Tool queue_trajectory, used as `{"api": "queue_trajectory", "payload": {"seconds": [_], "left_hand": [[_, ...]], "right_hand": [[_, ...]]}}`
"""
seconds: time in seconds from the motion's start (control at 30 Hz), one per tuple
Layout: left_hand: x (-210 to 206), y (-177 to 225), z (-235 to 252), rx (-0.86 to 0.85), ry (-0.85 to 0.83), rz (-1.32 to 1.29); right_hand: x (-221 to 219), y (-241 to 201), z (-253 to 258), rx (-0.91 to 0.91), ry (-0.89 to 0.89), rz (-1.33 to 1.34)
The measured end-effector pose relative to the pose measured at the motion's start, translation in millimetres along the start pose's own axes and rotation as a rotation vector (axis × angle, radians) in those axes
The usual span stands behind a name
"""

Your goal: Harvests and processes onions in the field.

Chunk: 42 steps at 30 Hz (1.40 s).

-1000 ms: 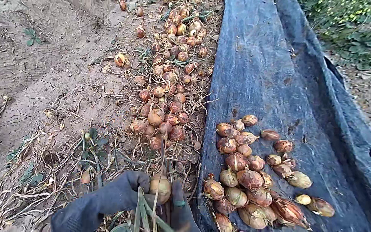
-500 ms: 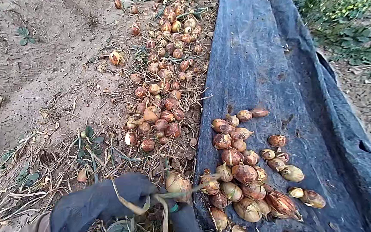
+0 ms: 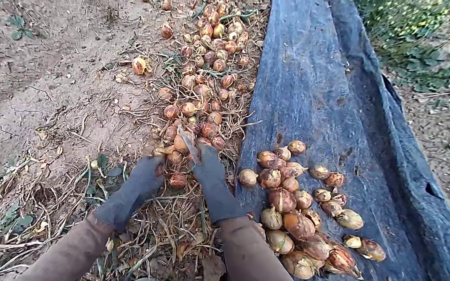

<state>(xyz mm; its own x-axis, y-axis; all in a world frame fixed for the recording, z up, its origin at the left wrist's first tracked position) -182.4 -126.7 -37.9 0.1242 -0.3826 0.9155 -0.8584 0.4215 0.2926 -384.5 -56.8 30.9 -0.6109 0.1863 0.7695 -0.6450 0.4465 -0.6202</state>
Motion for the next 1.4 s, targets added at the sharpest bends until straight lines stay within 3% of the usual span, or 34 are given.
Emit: {"api": "queue_trajectory", "payload": {"seconds": [0.07, 0.17, 0.27, 0.37, 0.43, 0.5, 0.57, 0.6, 0.7, 0.73, 0.8, 0.87, 1.0, 1.03, 1.1, 1.13, 1.17, 1.2, 1.23, 1.3, 1.33, 1.4], "left_hand": [[7, -10, -22, 0.106, -0.065, -0.299], [-23, -3, -41, 0.161, -0.296, -0.762], [-41, 26, -50, 0.235, -0.449, -0.99], [-27, 59, -56, 0.31, -0.457, -1.174], [-16, 99, -60, 0.207, -0.53, -1.34], [15, 171, -64, -0.151, -0.667, -1.53], [49, 230, -62, -0.429, -0.694, -1.44], [54, 241, -51, -0.451, -0.608, -1.295], [43, 205, 1, -0.294, -0.093, -0.445], [30, 187, 10, -0.26, -0.017, -0.163], [-8, 155, 11, -0.224, 0.008, 0.085], [-34, 143, -2, -0.25, 0.018, 0.037], [-54, 155, -9, -0.289, 0.005, 0.111], [-53, 156, -7, -0.241, -0.037, -0.008], [-48, 168, -10, -0.119, -0.263, -0.513], [-42, 189, -17, -0.127, -0.414, -0.811], [-26, 213, -28, -0.192, -0.53, -0.948], [-4, 230, -31, -0.255, -0.509, -0.869], [17, 238, -23, -0.295, -0.369, -0.648], [23, 230, 19, -0.346, -0.003, -0.105], [15, 219, 41, -0.343, 0.079, 0.082], [-8, 200, 64, -0.335, 0.034, 0.209]], "right_hand": [[-15, 17, 11, -0.125, 0.001, -0.015], [-19, 29, -24, -0.236, -0.01, 0.292], [-48, 49, -56, -0.372, -0.167, 0.546], [-43, 64, -59, -0.415, -0.195, 0.745], [-9, 80, -64, -0.397, -0.116, 0.923], [34, 105, -76, -0.309, 0.012, 1.233], [62, 134, -96, -0.196, 0.126, 1.521], [64, 152, -105, -0.238, 0.192, 1.63], [52, 184, -143, -0.446, 0.189, 1.677], [44, 182, -160, -0.511, 0.187, 1.657], [25, 176, -188, -0.604, 0.211, 1.616], [6, 172, -197, -0.606, 0.204, 1.52], [-8, 151, -183, -0.583, 0.194, 1.436], [-6, 149, -181, -0.595, 0.2, 1.454], [-1, 152, -180, -0.595, 0.213, 1.503], [1, 156, -184, -0.574, 0.204, 1.519], [2, 160, -191, -0.557, 0.2, 1.53], [1, 164, -199, -0.566, 0.211, 1.531], [-1, 169, -208, -0.598, 0.234, 1.515], [-6, 172, -231, -0.668, 0.241, 1.442], [-9, 169, -239, -0.704, 0.23, 1.42], [-11, 163, -253, -0.751, 0.233, 1.403]]}}
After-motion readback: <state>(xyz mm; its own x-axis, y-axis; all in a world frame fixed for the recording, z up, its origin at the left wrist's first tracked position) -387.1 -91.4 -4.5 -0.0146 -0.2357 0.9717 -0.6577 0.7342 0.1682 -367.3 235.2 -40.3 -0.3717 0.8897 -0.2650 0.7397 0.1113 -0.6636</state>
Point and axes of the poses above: each hand's wrist, its own z-axis towards the middle knuckle, its own x-axis out of the back of the hand, y = z × x, the point moved 9 cm from there along z, towards the middle knuckle, and after that the axes turned 15 degrees about z, right-handed, at the moved point
